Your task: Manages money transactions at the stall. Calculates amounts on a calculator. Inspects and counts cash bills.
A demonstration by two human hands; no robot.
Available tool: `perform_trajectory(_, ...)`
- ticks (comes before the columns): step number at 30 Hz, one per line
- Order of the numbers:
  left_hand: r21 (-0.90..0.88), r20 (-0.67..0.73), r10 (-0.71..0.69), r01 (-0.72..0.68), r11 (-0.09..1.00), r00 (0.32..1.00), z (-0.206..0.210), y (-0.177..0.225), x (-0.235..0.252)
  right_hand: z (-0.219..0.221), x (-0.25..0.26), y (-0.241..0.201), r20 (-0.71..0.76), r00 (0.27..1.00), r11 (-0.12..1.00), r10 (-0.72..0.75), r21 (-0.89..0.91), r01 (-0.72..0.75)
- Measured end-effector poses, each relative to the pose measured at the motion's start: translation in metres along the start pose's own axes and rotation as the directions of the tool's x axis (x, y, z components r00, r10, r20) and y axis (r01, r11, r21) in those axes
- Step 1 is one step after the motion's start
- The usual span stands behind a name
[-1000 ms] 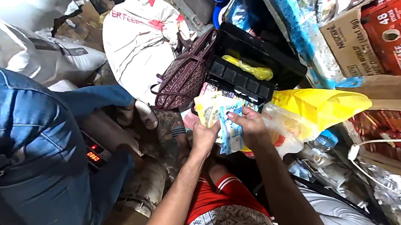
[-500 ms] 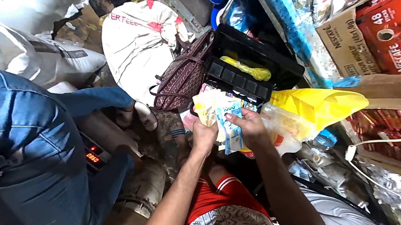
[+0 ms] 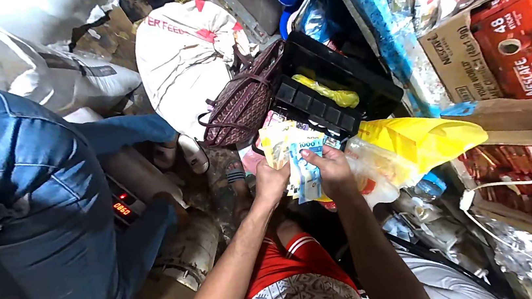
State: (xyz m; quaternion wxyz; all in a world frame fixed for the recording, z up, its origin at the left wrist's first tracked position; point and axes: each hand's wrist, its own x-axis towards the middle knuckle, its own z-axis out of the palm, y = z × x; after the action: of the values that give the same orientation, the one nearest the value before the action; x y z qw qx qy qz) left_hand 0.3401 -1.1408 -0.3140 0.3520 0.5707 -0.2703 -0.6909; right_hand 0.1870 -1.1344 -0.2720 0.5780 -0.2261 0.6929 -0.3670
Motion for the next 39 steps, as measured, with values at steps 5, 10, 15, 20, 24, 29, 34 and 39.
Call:
perform_trajectory(5,-0.119,0.027,-0.002,0.005,0.993,1.000,-0.010,-0.002,0.002,-0.012,0.002,-0.001,-0.030,1.000,0.997,0.001,0.081,0.002)
perform_trajectory(10,0.040,0.010,0.025,-0.025,0.999,1.000,-0.006,0.000,0.002,-0.008,-0.003,-0.007,0.069,0.997,1.000,-0.017,-0.022,0.019)
perform_trajectory(15,0.090,0.025,0.032,-0.034,0.995,0.999,-0.001,0.000,0.001,-0.001,0.002,0.000,0.011,1.000,1.000,0.010,0.005,-0.010)
perform_trajectory(20,-0.096,0.058,0.010,-0.004,0.995,0.998,-0.011,-0.005,0.002,-0.015,0.003,-0.005,-0.053,0.999,0.996,-0.004,0.084,0.008)
perform_trajectory(24,-0.021,0.039,0.029,-0.028,0.999,0.999,-0.009,-0.002,0.002,-0.014,-0.002,-0.008,0.069,0.997,0.999,-0.015,-0.029,0.017)
perform_trajectory(29,-0.003,0.039,0.034,-0.034,0.999,0.999,-0.004,-0.002,0.002,-0.003,0.003,0.003,0.010,1.000,1.000,-0.004,-0.008,0.004)
perform_trajectory(34,-0.058,0.051,-0.009,0.012,0.998,0.999,-0.018,-0.001,0.002,-0.012,0.000,-0.005,0.018,1.000,0.998,-0.015,0.054,0.014)
perform_trajectory(39,0.041,0.028,0.026,-0.027,0.999,0.999,-0.009,0.003,0.003,-0.003,-0.001,-0.009,0.096,0.995,1.000,-0.011,-0.021,0.013)
